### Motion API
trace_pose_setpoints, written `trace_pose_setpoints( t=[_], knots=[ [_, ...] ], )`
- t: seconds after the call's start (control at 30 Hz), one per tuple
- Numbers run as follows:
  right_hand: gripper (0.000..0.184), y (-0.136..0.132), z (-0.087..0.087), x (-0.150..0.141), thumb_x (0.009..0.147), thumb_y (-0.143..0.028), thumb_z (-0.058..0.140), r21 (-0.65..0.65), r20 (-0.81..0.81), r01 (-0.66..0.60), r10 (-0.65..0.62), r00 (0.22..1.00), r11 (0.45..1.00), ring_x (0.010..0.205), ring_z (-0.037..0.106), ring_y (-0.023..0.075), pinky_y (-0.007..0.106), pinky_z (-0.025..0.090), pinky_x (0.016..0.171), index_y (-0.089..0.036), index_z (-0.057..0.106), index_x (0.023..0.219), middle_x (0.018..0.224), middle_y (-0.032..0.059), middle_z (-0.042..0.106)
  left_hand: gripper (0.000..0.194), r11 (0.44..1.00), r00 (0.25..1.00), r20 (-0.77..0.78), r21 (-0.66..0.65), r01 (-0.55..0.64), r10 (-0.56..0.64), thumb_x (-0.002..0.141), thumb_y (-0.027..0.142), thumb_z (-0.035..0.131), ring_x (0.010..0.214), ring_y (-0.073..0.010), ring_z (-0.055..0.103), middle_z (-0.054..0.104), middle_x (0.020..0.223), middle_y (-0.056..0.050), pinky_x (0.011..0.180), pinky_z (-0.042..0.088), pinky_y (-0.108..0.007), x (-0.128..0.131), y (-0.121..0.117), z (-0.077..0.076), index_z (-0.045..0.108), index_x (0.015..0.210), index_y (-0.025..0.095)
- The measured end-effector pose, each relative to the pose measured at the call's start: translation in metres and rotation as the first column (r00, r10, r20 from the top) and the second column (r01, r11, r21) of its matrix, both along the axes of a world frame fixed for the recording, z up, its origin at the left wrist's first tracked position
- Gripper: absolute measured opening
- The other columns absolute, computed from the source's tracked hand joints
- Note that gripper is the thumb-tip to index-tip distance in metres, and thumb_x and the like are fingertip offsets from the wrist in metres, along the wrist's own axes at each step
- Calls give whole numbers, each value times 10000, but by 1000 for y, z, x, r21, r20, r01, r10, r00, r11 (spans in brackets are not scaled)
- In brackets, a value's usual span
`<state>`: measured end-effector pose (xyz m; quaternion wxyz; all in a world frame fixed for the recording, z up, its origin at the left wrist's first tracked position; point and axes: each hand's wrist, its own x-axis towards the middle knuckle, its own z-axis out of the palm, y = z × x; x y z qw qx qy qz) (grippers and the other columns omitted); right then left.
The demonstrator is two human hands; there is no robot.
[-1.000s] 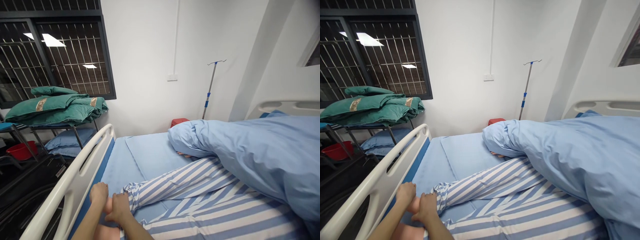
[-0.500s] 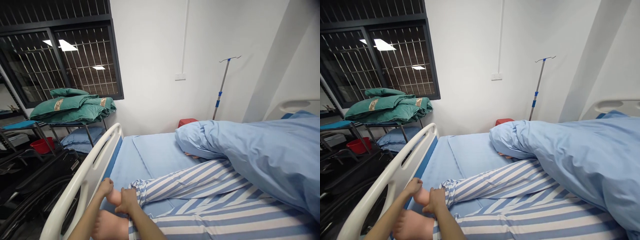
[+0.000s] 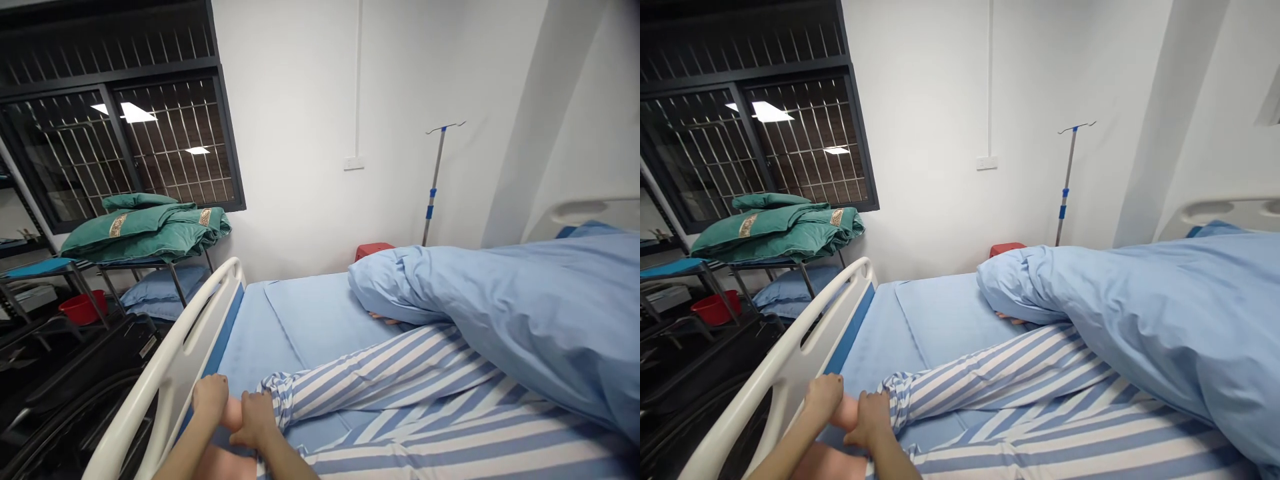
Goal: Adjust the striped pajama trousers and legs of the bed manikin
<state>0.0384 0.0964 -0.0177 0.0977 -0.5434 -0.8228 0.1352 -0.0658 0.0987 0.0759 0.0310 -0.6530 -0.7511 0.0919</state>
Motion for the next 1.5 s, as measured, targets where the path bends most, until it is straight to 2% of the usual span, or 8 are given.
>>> trace_pose_setpoints(
  t=[0.2,0.33,0.53,0.73,1.0,1.13,1.3,1.5],
  knots=[
    [674,1,-1,-1,450,-552,714,-4,-7,1,-1,1000,1000,851,623,312,468,418,864,-144,598,974,913,118,669,411,999,992,-123,-14,40,-41,750,-6,304,680,-280,669,676,717,-221,612,516,-454,22,4,-8,706,827,31],
    [623,3,-6,-2,487,-533,694,12,-4,-4,4,1000,1000,860,624,310,464,417,860,-148,594,966,908,122,669,418,999,988,-149,-20,46,-48,746,-13,303,618,-281,662,672,681,-203,544,513,-454,26,9,-13,709,824,46],
    [610,6,-11,-4,508,-523,681,38,22,-3,2,1000,999,830,625,307,460,421,842,-137,585,971,892,123,667,420,990,984,-120,27,138,-134,781,11,307,765,-244,672,690,795,-178,659,517,-380,20,6,-11,698,898,108],
    [588,4,-8,-2,497,-492,698,48,14,-9,8,1000,999,833,627,317,442,430,820,-146,580,958,911,132,672,399,988,988,-98,93,127,-118,799,29,295,836,-239,656,678,836,-175,699,496,-331,12,-4,-16,682,868,97],
    [645,-4,1,3,464,-509,722,39,-26,-13,14,1000,999,867,623,323,442,428,834,-148,587,981,926,133,673,411,984,994,-94,164,63,-48,818,27,269,813,-189,657,635,966,-198,685,493,-278,-2,-27,-21,576,1090,52],
    [664,-6,3,4,451,-517,731,16,-44,-10,10,999,1000,887,617,322,444,412,859,-159,588,992,952,134,670,436,984,991,-132,173,45,-22,848,69,246,788,-213,665,656,870,-190,660,503,-307,-8,-36,-21,492,1204,17],
    [587,-10,3,4,461,-434,732,19,-88,21,-20,996,1000,894,607,315,440,390,878,-165,596,964,930,126,667,395,991,978,-200,112,78,-55,843,72,272,804,-221,667,658,799,-175,675,494,-311,-4,-35,-11,599,1063,51],
    [531,-14,6,6,481,-422,713,16,-126,31,-29,992,999,906,592,317,442,380,873,-163,607,932,948,125,661,411,996,975,-207,23,87,-80,787,10,303,744,-212,666,662,804,-166,635,501,-321,14,-16,-4,684,913,93]
  ],
)
